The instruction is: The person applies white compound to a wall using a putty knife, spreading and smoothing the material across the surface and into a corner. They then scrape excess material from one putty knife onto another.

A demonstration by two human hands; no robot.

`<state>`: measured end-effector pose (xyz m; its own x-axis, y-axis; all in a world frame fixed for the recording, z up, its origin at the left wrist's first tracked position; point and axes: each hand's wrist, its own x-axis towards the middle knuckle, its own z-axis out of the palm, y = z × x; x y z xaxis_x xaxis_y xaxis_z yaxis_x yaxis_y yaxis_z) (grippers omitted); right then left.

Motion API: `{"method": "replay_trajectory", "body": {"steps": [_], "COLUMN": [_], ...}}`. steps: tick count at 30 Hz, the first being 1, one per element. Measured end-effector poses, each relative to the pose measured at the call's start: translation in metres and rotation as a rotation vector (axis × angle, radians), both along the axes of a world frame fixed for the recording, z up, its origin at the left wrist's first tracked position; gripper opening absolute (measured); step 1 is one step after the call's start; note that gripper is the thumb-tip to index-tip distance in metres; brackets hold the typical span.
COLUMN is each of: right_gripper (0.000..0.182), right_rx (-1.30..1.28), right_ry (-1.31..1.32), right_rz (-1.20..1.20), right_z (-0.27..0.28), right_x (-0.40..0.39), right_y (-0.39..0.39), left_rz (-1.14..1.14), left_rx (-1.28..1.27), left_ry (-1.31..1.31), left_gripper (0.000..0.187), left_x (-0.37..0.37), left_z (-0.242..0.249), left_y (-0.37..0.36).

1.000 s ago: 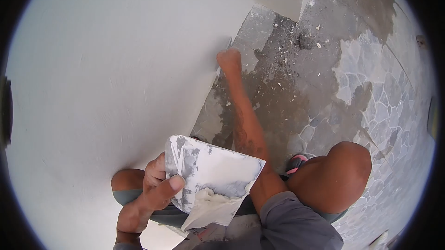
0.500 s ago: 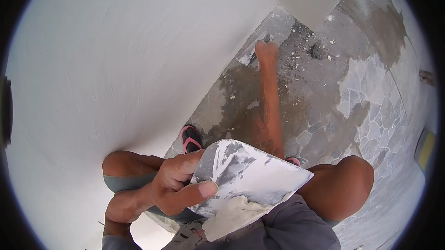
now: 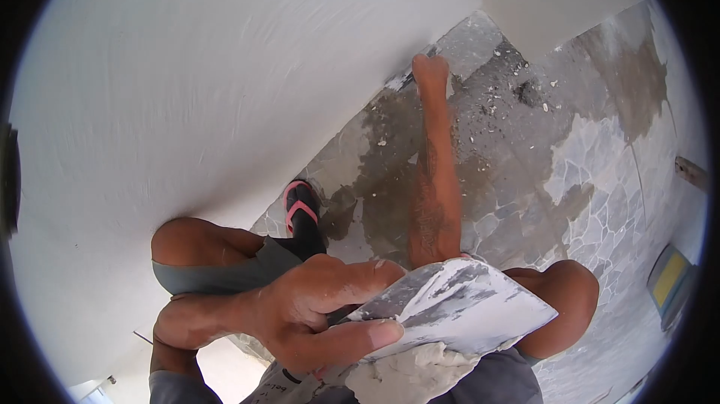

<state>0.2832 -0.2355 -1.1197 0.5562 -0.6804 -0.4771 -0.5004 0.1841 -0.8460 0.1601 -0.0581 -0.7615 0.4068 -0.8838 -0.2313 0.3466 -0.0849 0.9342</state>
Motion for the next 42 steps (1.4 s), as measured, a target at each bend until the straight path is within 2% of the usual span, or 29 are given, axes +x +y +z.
{"method": "replay_trajectory", "body": {"steps": [2,5,8,10,11,12,13,14,15,17,19,22,24,25,26,27,31,35,38,42], "right_gripper": [0.027,0.024,0.022,0.023,0.024,0.025,0.026,0.028,0.030,0.032,0.032,0.029,0.031,0.033,0.035,0.035,0.033,0.030,0.028,0.024], "right_rx": [0.041,0.098,0.153,-0.224,-0.197,-0.171,0.080,0.000,-0.079,-0.161,-0.102,-0.123,-0.099,-0.100,-0.104,-0.100,-0.015,0.010,0.011,0.001], "right_ry": [0.043,-0.057,0.037,-0.186,-0.147,-0.108,0.084,0.138,0.193,0.182,0.199,0.244,0.241,0.227,0.212,0.201,0.199,0.153,0.228,0.201], "right_rz": [0.044,-0.088,-0.024,0.162,0.165,0.169,0.087,0.125,0.163,0.127,0.066,-0.012,0.001,-0.002,-0.001,-0.026,-0.129,-0.239,-0.163,-0.222], "right_z": [0.008,-0.021,0.022,-0.042,-0.041,-0.024,-0.009,-0.014,-0.012,-0.001,0.016,0.007,0.006,0.005,0.004,0.009,0.019,0.005,-0.009,0.004], "right_x": [0.007,0.001,-0.005,-0.008,-0.008,-0.007,-0.008,-0.010,-0.012,-0.021,-0.022,-0.014,-0.014,-0.016,-0.017,-0.018,-0.016,-0.010,-0.004,-0.008], "right_y": [0.012,-0.002,0.002,0.021,0.022,0.024,0.032,0.043,0.051,0.069,0.078,0.088,0.086,0.087,0.087,0.083,0.077,0.079,0.077,0.068], "left_rz": [-0.009,-0.052,-0.081,-0.144,-0.185,-0.146,-0.112,-0.087,-0.060,-0.054,-0.034,0.040,0.216,0.274,0.332,0.354,0.373,0.376,0.350,0.373], "left_rx": [0.030,0.079,0.071,0.106,0.122,0.111,0.100,0.091,0.054,0.101,0.188,0.254,0.552,0.563,0.573,0.441,0.386,0.455,0.445,0.448], "left_ry": [-0.018,0.055,0.004,-0.011,-0.024,0.013,0.059,0.115,-0.017,0.034,0.073,0.105,0.148,0.141,0.132,0.103,0.074,0.030,0.065,0.080], "left_gripper": [0.028,0.034,0.035,0.036,0.037,0.036,0.034,0.033,0.035,0.035,0.034,0.034,0.055,0.056,0.056,0.047,0.047,0.052,0.052,0.051], "left_x": [0.000,0.005,0.010,0.012,0.014,0.015,0.013,0.009,0.006,0.005,0.006,0.002,-0.013,-0.015,-0.017,-0.018,-0.016,-0.015,-0.012,-0.012], "left_z": [-0.001,-0.002,0.009,0.009,0.009,0.010,0.011,0.011,0.004,0.001,0.005,0.007,0.024,0.024,0.023,0.016,0.015,0.015,0.013,0.013], "left_y": [0.002,0.008,0.003,0.004,0.003,0.002,0.002,0.002,0.004,0.006,0.005,0.003,0.001,-0.001,-0.004,-0.005,-0.002,0.001,0.000,0.000]}}
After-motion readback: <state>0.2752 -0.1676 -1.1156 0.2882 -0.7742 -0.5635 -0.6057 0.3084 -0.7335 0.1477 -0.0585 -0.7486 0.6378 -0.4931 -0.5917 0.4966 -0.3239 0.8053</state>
